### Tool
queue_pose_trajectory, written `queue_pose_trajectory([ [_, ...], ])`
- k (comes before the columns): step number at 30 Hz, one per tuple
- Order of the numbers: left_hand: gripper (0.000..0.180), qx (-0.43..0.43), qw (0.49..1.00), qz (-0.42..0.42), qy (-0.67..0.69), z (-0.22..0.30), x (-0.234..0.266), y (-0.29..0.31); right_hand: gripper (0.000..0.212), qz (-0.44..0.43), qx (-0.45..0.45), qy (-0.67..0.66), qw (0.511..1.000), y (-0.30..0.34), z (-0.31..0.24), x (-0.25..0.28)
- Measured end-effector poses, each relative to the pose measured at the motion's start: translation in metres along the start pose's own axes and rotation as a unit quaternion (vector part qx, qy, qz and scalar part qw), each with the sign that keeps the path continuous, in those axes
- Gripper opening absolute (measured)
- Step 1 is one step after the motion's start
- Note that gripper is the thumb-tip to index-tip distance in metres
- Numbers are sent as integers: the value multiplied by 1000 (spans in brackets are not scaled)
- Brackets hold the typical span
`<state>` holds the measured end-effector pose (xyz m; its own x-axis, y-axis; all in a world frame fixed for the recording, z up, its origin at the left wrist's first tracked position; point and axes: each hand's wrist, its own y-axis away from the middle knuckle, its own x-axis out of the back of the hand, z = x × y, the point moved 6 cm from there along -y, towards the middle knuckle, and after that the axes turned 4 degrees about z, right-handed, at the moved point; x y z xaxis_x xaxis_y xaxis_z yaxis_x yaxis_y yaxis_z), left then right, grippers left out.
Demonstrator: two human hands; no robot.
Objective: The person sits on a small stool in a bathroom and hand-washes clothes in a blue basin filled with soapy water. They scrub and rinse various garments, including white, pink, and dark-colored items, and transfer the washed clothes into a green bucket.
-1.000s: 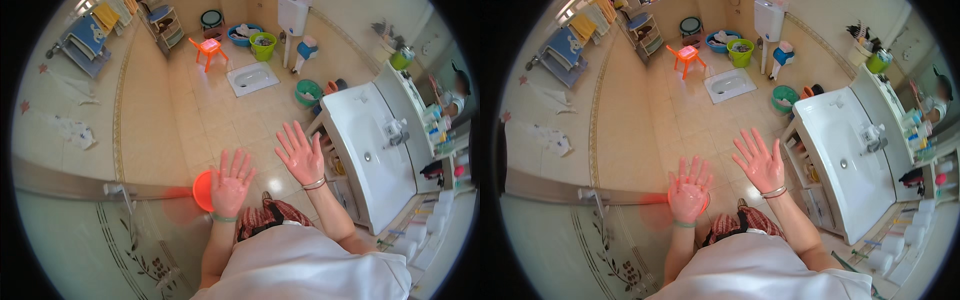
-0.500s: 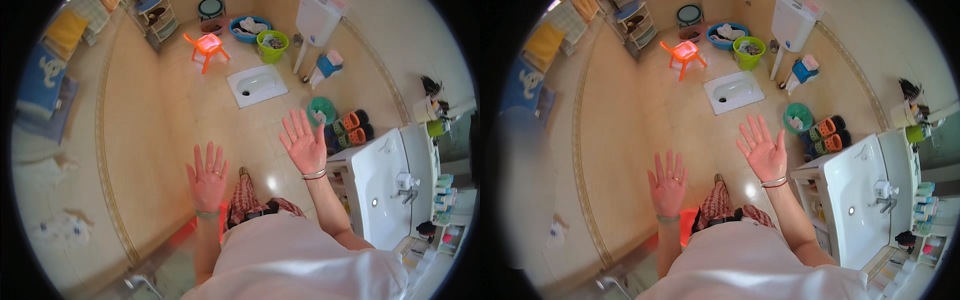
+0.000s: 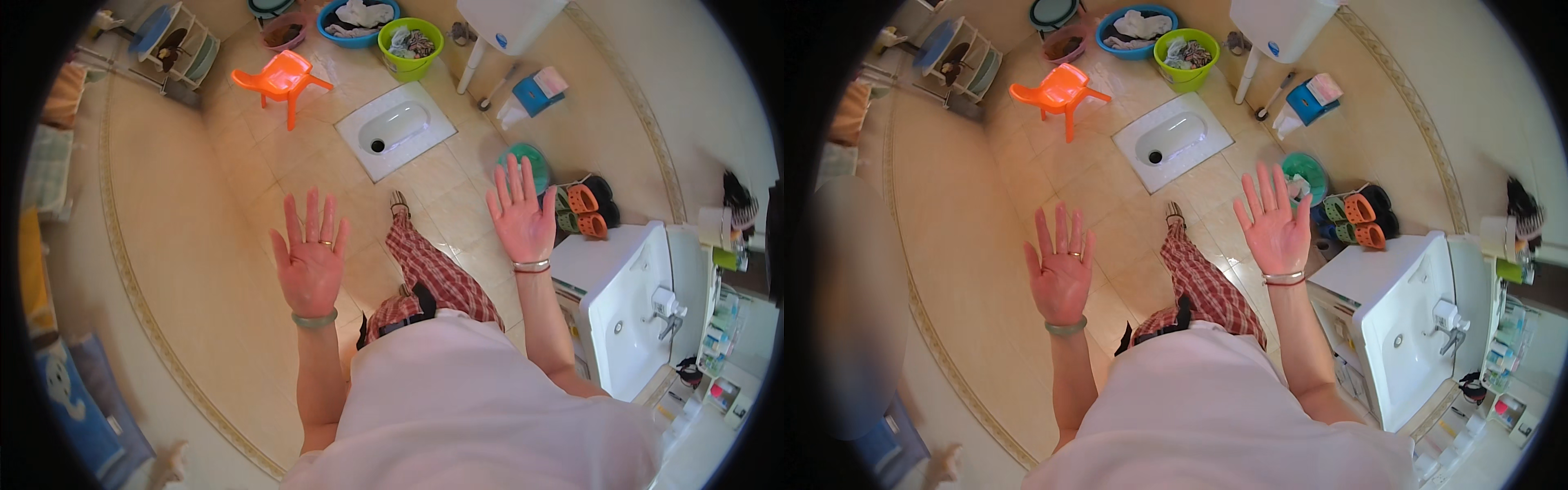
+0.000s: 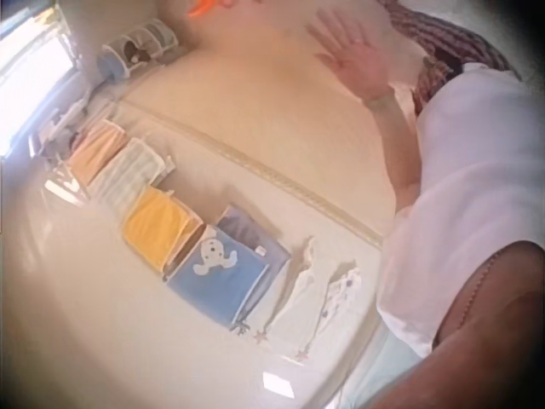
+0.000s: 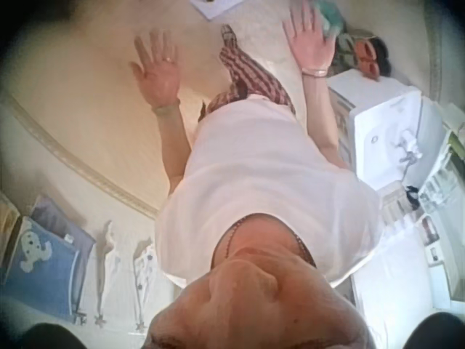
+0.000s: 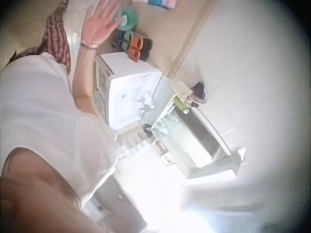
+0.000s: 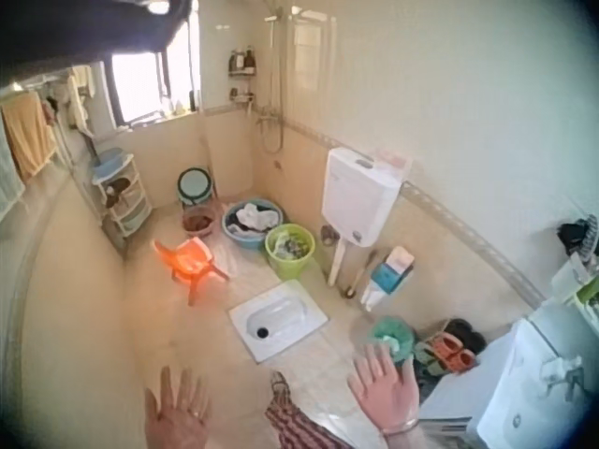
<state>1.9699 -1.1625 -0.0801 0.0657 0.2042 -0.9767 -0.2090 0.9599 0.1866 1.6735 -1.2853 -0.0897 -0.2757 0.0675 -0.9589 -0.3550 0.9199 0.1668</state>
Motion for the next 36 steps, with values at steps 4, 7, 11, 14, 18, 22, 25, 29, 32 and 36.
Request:
queue_pose_trajectory([
  [4,50,-25,999,33,-1,30,-17,-81,67,-19,-46,-18,999,-116,28,-14],
  [7,50,-51,998,45,-10,58,-32,-127,68,-24,-76,3,997,-196,55,-50],
  [11,51,-82,995,48,-8,96,-40,-177,68,-30,-103,9,994,-279,82,-81],
  [14,51,-95,994,54,-15,124,-43,-217,67,-21,-106,12,994,-331,98,-91],
  [18,51,-88,995,39,-17,160,-48,-278,67,-16,-94,5,995,-391,121,-97],
  [22,52,-55,998,36,-23,192,-54,-352,66,-17,-72,2,997,-452,150,-110],
  [25,53,-6,1000,10,-14,215,-59,-421,66,-12,-46,5,999,-503,177,-126],
  [29,55,79,997,25,9,237,-81,-512,66,-3,-22,5,1000,-559,208,-149],
  [32,56,117,992,2,-38,253,-90,-567,65,13,1,1,1000,-594,222,-157],
  [36,56,169,985,9,-40,262,-94,-629,65,29,30,-14,999,-634,219,-155],
])
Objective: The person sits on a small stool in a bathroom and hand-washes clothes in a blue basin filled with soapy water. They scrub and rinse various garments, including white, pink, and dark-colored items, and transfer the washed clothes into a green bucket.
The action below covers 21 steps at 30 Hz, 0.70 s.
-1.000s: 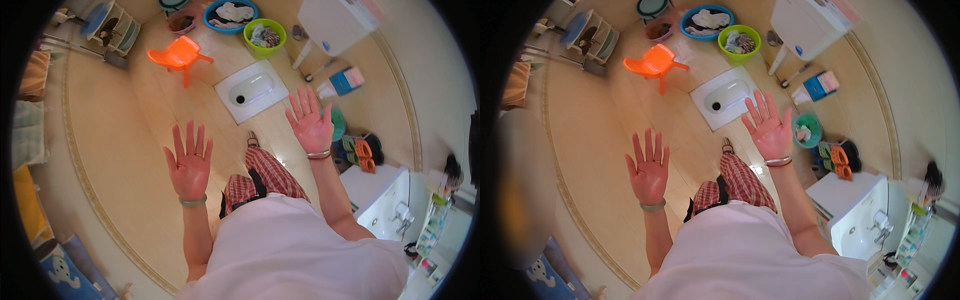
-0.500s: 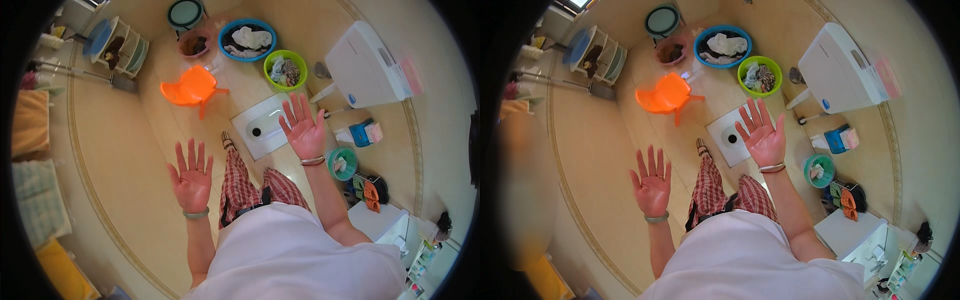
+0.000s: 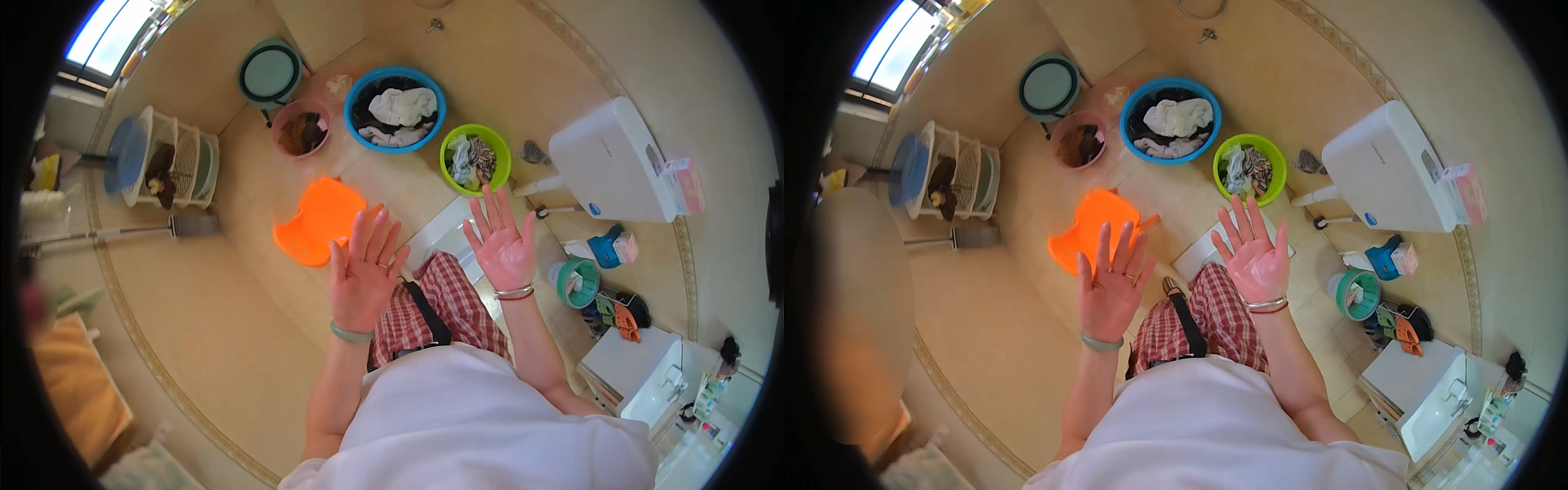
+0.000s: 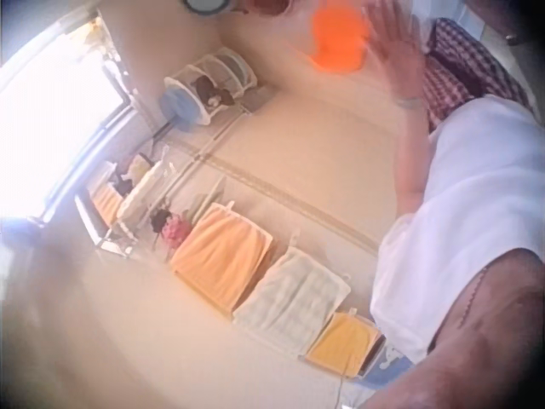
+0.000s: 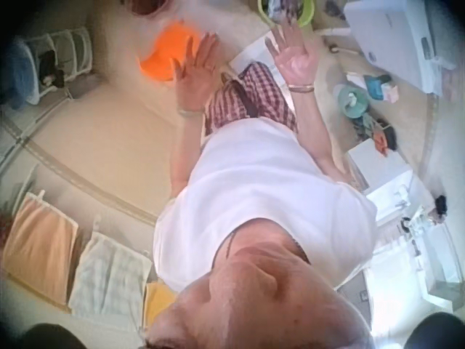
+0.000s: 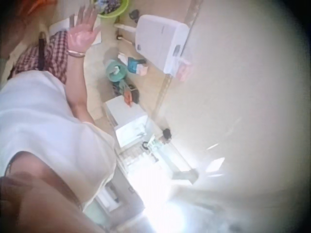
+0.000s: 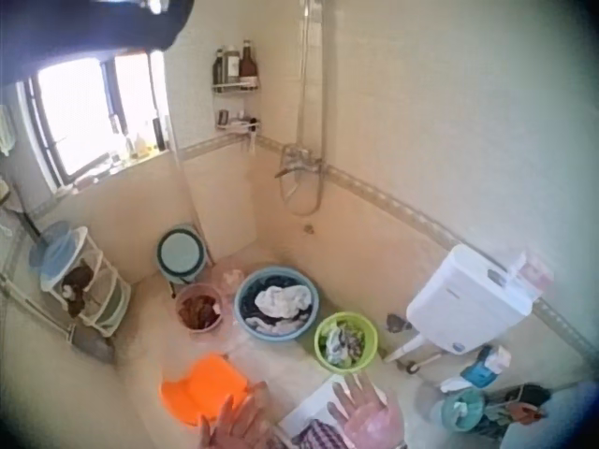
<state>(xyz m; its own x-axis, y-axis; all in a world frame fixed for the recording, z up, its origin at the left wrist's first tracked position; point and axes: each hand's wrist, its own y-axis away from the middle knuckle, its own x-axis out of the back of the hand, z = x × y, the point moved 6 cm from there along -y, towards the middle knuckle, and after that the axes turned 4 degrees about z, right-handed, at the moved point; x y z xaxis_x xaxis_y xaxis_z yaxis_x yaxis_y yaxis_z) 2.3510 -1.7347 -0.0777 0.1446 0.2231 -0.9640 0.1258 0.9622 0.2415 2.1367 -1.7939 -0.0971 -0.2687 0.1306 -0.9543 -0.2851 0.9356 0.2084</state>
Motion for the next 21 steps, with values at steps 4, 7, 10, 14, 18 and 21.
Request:
queue_pose_trajectory([
  [4,56,33,999,6,-13,19,-3,-62,64,16,22,1,1000,-53,-11,-3],
  [7,55,37,999,3,-21,35,-10,-118,63,8,17,3,1000,-110,-16,-10],
  [10,55,26,999,25,-15,49,-16,-179,63,11,-16,9,1000,-179,-22,-14],
  [14,55,14,997,73,1,64,-21,-260,63,54,-37,30,997,-281,-39,-26],
  [18,56,18,996,92,9,68,-31,-341,62,61,-59,69,994,-363,-64,-31],
  [21,58,22,995,97,10,70,-40,-387,61,90,-56,78,991,-402,-82,-19],
])
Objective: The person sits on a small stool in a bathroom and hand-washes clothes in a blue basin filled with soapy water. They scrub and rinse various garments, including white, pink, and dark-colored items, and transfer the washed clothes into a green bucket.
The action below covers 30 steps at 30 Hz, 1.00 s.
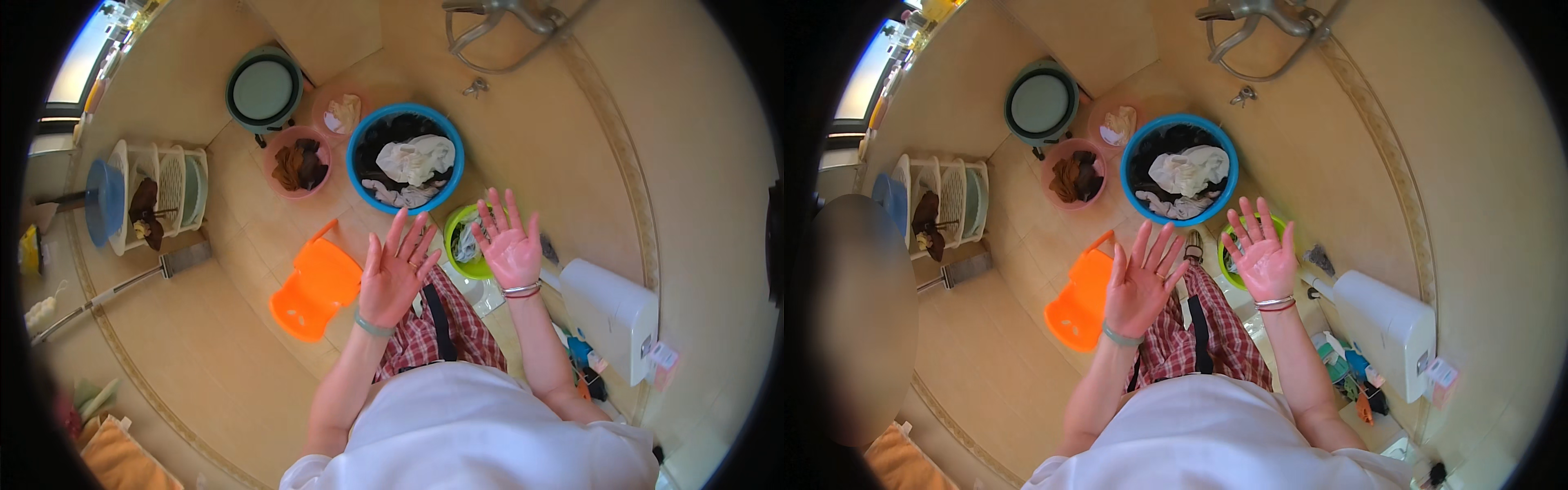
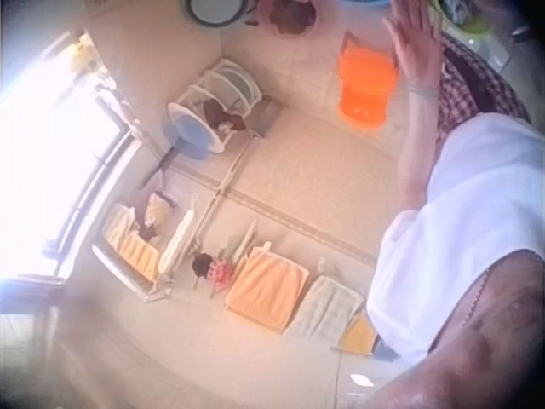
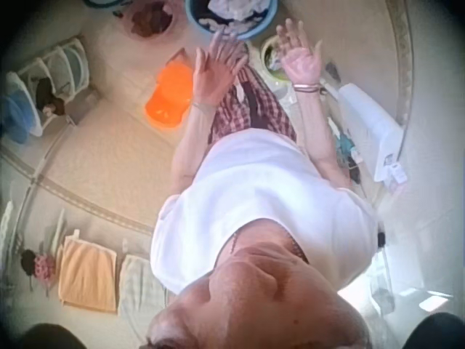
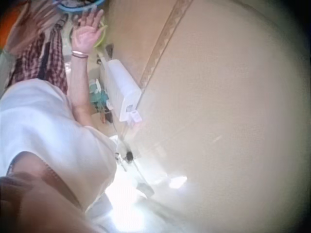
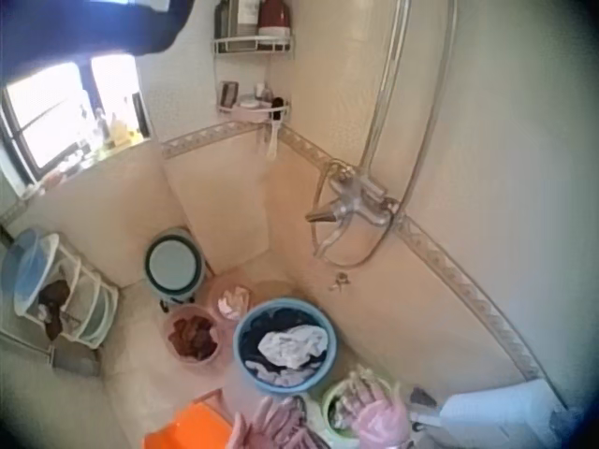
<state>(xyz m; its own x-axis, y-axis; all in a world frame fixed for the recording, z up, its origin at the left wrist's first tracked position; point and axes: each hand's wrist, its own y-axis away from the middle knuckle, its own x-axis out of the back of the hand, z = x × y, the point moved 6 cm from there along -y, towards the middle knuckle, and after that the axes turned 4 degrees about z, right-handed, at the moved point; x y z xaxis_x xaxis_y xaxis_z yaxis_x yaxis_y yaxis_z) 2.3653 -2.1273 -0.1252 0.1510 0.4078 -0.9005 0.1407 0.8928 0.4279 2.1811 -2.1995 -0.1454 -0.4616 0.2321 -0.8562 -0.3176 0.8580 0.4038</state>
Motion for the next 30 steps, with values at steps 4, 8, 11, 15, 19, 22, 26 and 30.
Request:
queue_pose_trajectory([
  [4,57,16,1000,12,0,2,-2,-41,62,22,-8,-9,1000,-29,-11,15],
  [8,56,42,999,23,-22,5,3,-72,62,35,-4,-40,999,-49,-13,27],
  [11,56,74,996,26,-46,9,-2,-96,61,40,21,-35,998,-63,-16,35],
  [15,57,119,989,33,-82,16,3,-125,60,55,46,-62,996,-88,-9,49],
  [19,59,175,977,43,-111,33,32,-154,56,96,53,-27,994,-124,21,77],
  [22,61,222,962,55,-150,53,77,-187,54,181,49,86,978,-157,59,117],
  [26,61,278,917,75,-278,86,152,-235,67,308,-10,248,919,-195,125,189],
  [30,58,272,863,57,-422,110,230,-295,97,288,4,526,800,-248,185,285],
])
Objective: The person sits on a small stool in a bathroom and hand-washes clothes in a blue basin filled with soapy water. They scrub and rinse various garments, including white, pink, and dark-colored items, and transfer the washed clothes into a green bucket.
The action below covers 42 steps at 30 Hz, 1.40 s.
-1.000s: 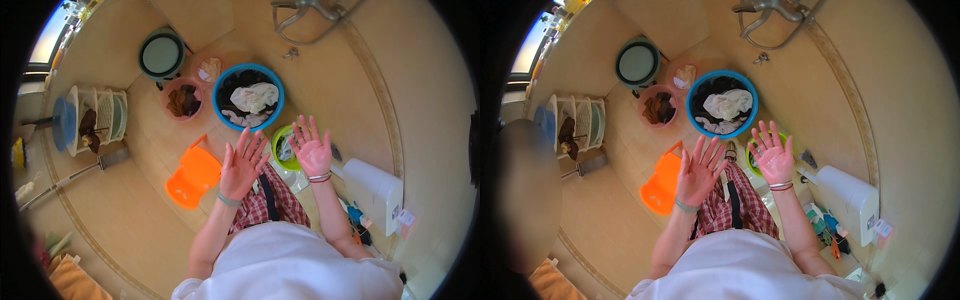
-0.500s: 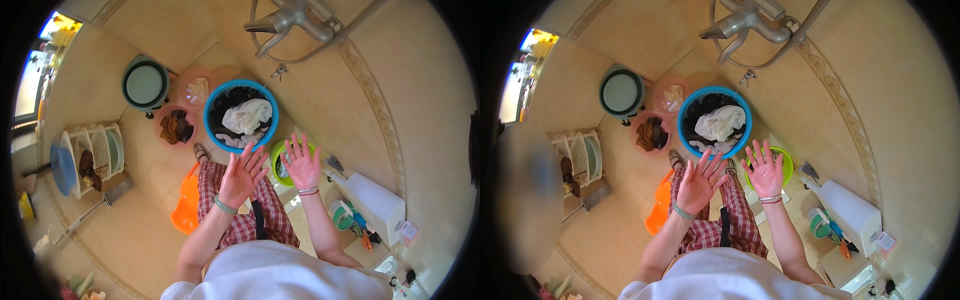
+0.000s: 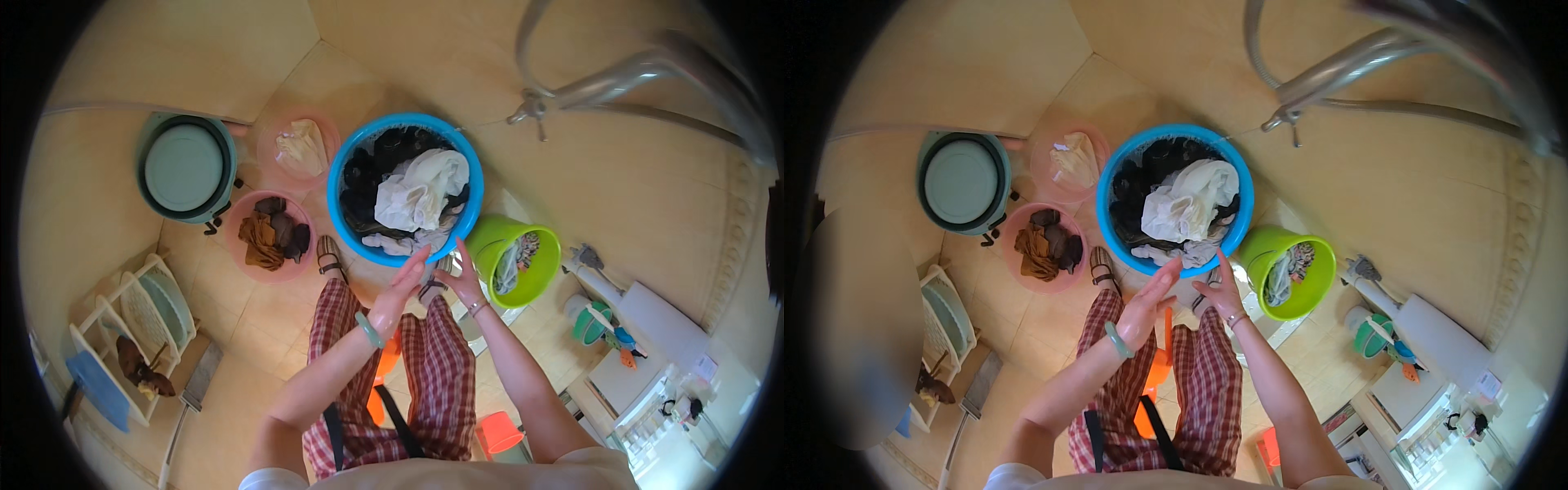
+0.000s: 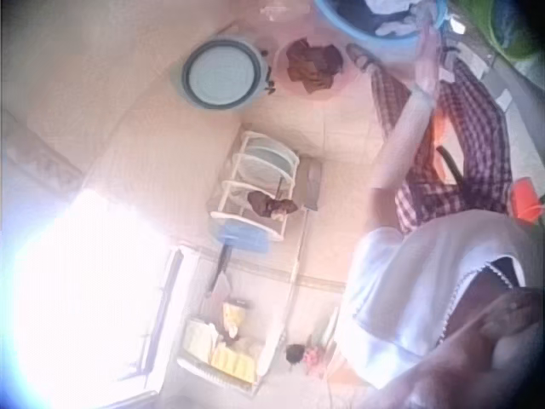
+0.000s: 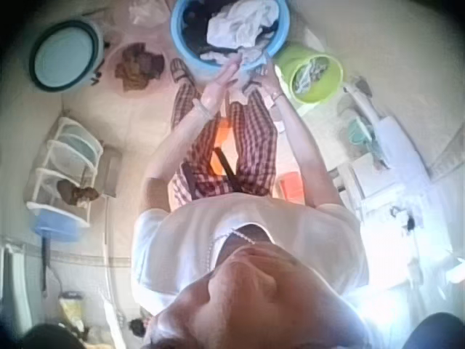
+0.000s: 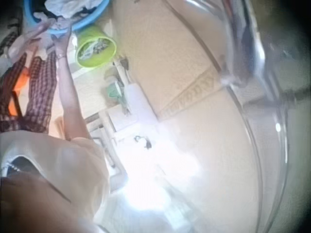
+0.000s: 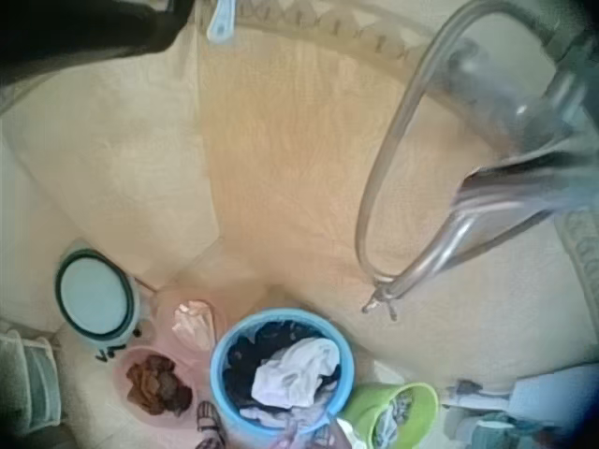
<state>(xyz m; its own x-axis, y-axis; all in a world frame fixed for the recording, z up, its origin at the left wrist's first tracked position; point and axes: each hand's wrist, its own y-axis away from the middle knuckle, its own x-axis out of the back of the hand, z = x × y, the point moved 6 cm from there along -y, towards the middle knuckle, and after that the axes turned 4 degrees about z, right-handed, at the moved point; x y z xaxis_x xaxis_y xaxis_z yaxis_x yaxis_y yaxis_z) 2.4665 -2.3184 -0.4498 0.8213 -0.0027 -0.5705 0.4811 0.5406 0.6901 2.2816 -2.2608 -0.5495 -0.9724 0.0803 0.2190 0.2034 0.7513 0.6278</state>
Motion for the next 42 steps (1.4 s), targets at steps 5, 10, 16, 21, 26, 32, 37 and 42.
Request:
queue_pose_trajectory([
  [5,51,-189,893,23,-408,-29,66,-116,109,86,141,315,934,-118,53,-29],
  [10,54,-280,618,28,-734,-58,100,-210,108,63,110,428,895,-205,57,-69],
  [16,55,-291,519,104,-797,-46,162,-283,85,-67,252,234,937,-256,61,-80],
  [21,50,-263,578,220,-740,-26,216,-308,70,102,392,522,751,-268,19,-20],
  [26,49,-464,563,13,-684,-28,106,-283,77,73,347,562,748,-313,70,-22],
  [32,52,-348,433,-35,-831,-63,160,-347,73,59,324,593,735,-321,116,-63],
  [37,51,-270,389,-52,-880,-61,167,-386,60,98,330,595,726,-340,131,-63],
  [42,46,-172,366,-39,-914,-63,174,-425,41,49,234,605,760,-368,138,-62],
])
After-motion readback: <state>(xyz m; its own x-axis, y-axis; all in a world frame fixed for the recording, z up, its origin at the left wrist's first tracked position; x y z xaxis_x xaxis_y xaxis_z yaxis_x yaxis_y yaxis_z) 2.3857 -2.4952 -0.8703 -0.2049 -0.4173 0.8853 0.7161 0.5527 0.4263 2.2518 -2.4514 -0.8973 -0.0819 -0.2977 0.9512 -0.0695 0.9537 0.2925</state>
